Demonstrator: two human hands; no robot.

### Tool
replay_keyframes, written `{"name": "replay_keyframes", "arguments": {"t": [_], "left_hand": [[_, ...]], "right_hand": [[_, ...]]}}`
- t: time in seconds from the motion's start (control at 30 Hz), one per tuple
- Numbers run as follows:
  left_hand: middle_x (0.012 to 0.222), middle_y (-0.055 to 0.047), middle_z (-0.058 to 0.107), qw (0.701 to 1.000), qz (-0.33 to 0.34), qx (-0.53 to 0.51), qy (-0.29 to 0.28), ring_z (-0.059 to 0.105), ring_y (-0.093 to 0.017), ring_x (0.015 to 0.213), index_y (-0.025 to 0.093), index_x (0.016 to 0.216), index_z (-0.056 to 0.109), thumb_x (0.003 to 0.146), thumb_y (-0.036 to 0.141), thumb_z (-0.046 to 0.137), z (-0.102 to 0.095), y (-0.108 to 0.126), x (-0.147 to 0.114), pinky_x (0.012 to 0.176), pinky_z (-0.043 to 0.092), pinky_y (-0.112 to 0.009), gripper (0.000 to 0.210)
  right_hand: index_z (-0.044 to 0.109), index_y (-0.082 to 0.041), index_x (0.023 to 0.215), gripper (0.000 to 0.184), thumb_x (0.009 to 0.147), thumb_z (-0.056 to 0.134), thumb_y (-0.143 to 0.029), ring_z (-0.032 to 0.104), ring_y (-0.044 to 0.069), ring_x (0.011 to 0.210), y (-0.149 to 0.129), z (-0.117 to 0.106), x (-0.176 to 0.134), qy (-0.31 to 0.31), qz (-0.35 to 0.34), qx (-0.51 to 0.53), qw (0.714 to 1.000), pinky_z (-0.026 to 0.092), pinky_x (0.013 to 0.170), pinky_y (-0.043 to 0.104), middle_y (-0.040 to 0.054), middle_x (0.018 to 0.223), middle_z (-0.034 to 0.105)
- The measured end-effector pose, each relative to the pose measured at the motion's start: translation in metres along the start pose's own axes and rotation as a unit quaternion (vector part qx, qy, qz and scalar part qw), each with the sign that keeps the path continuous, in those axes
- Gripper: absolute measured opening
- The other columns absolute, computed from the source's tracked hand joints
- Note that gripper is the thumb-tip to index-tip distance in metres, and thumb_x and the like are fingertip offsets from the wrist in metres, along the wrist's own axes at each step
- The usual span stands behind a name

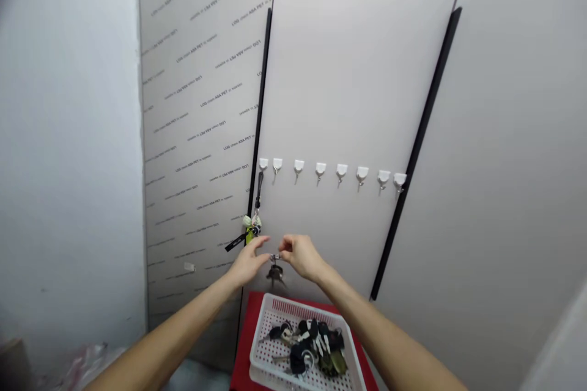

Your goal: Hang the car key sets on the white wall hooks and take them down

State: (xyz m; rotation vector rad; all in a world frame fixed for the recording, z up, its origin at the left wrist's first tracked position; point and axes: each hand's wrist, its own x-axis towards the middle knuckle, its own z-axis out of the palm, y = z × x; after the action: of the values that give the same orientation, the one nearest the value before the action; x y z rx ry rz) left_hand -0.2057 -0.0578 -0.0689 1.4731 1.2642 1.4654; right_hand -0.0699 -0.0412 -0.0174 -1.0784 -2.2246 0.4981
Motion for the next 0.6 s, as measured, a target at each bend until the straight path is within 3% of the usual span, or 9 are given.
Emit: {"name": "replay_keyframes", "arguments": {"t": [0.1, 0.17, 0.23, 0.37, 0.6], "left_hand": [[0.074, -0.004, 0.057, 0.991, 0.044, -0.006, -0.128, 0.048, -0.012, 0.071, 0.012, 0.072, 0.056, 0.065, 0.026, 0.039, 0.003, 0.014, 0.017, 0.068, 0.034, -0.023, 0.023], [0.061, -0.002, 0.056, 0.987, 0.031, -0.024, -0.157, 0.047, -0.009, 0.058, 0.011, 0.067, 0.056, 0.067, 0.029, 0.037, 0.004, 0.023, 0.027, 0.060, 0.034, -0.022, 0.026], [0.053, 0.000, 0.052, 0.991, 0.031, -0.045, -0.125, 0.043, -0.006, 0.050, 0.011, 0.063, 0.054, 0.065, 0.027, 0.040, 0.004, 0.033, 0.038, 0.053, 0.033, -0.019, 0.022], [0.047, 0.003, 0.045, 0.992, 0.032, -0.121, 0.008, 0.037, -0.003, 0.041, 0.012, 0.058, 0.050, 0.066, 0.025, 0.039, 0.003, 0.058, 0.066, 0.044, 0.029, -0.016, 0.019], [0.041, 0.004, 0.040, 0.984, 0.040, -0.138, 0.102, 0.034, -0.003, 0.037, 0.012, 0.045, 0.043, 0.064, 0.022, 0.042, 0.005, 0.087, 0.113, 0.042, 0.027, -0.017, 0.021]], "right_hand": [[0.046, -0.014, 0.053, 0.003, 0.052, 0.045, -0.012, 0.040, 0.005, 0.043, -0.014, -0.015, 0.019, -0.039, -0.022, -0.021, 0.999, 0.032, 0.045, 0.018, -0.0047, 0.044, 0.045], [0.046, -0.014, 0.057, 0.004, 0.054, 0.045, -0.013, 0.041, 0.005, 0.041, -0.018, -0.022, 0.033, -0.019, -0.012, 0.013, 1.000, 0.034, 0.044, 0.018, -0.0044, 0.046, 0.046], [0.046, -0.014, 0.063, 0.008, 0.055, 0.045, -0.015, 0.043, 0.005, 0.042, -0.020, -0.027, 0.048, 0.050, -0.007, 0.062, 0.997, 0.037, 0.045, 0.018, -0.0034, 0.051, 0.049], [0.049, -0.013, 0.076, 0.021, 0.058, 0.046, -0.023, 0.049, 0.006, 0.051, -0.024, -0.028, 0.079, 0.204, 0.008, 0.162, 0.965, 0.040, 0.047, 0.018, 0.0019, 0.065, 0.054], [0.055, -0.012, 0.072, 0.020, 0.061, 0.042, -0.023, 0.046, 0.006, 0.040, -0.037, -0.026, 0.120, 0.244, 0.028, 0.153, 0.957, 0.039, 0.044, 0.018, -0.0002, 0.047, 0.053]]}}
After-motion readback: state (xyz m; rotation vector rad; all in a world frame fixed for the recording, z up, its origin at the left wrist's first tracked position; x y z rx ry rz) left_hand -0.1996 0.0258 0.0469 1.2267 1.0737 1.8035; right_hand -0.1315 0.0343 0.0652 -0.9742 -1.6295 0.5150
